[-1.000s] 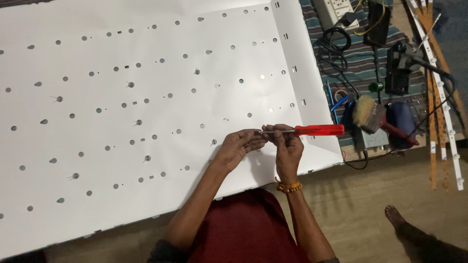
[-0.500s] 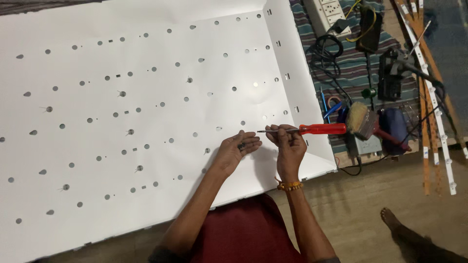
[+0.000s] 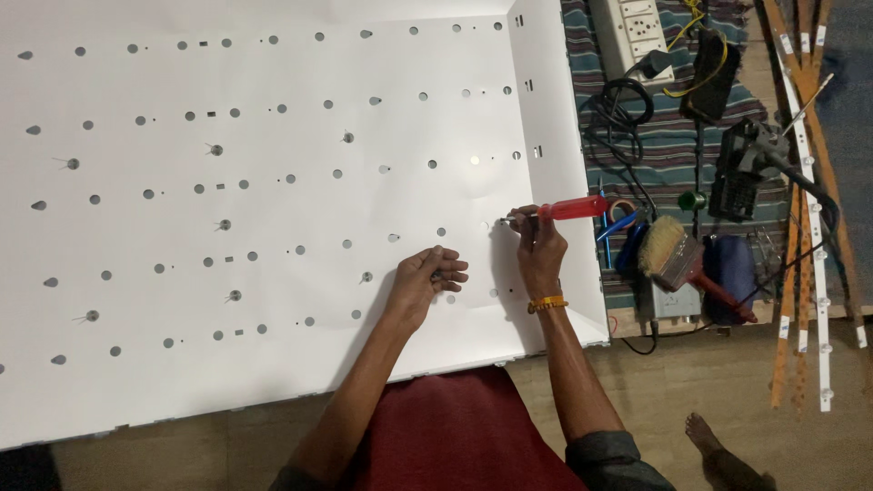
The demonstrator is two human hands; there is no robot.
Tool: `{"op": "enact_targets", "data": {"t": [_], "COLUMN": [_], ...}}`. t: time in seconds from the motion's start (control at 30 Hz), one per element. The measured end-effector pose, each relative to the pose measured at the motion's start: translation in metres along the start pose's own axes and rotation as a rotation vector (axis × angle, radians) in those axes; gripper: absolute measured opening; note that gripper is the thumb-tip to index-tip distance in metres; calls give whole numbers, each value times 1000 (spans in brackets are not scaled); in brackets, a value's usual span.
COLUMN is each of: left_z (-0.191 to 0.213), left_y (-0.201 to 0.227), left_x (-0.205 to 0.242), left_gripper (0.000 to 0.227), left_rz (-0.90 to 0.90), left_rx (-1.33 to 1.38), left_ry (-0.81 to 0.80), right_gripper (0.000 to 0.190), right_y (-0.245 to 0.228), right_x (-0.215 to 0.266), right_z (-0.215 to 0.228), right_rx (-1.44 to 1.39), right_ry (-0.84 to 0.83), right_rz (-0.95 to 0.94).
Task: The person works on the back of a large white appliance, handling wires and metal strips. They use a brush to clean the surface, then attach a perforated white panel and secure it with a screwdriver.
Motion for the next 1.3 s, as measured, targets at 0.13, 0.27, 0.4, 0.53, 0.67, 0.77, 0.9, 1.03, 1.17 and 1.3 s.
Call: {"op": "enact_targets", "data": {"t": [0.13, 0.27, 0.4, 0.53, 0.67, 0.77, 0.9, 1.03, 1.17, 1.3], "left_z": [-1, -3, -7, -8, -11, -15, -13, -14, -12, -10], "left_y": [4, 6, 10, 13, 13, 17, 14, 18, 21, 22], "left_x": [-1, 3, 6, 8, 9, 7, 9, 8, 9, 11], "left_gripper": [35, 34, 35, 35, 36, 36, 34, 33, 32, 33], "left_rz": [-55, -4, -5, -10, -21, -21, -32, -36, -54, -18], "left_rx": [1, 36, 21, 39, 55, 71, 43, -2, 61, 50], "left_ry": [49, 97, 96, 83, 63, 38, 23, 14, 2, 33], "right_gripper": [29, 26, 10, 10, 19, 19, 12, 19, 12, 7], "right_y": [-6, -12, -14, -21, -34, -41, -37, -39, -39, -35], "right_x": [-4, -4, -5, -12, -18, -19, -13, -13, -7, -3], "right_z": [4, 2, 3, 4, 8, 2, 9, 3, 9, 4], "right_rx": [17, 31, 31, 83, 110, -87, 133, 51, 36, 117], "right_ry": [-20, -50, -49, -49, -24, -100, 12, -22, 95, 43], "right_rz": [1, 12, 13, 16, 57, 13, -11, 9, 6, 31]}}
Point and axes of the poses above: each hand's wrist, its own x-axis away from the middle knuckle, its own z-axis out of the back of the hand, y = z × x, the point moved 7 cm from there along -x, towards the middle knuckle, and after that the axes turned 10 degrees about y, right-handed, at the moved point
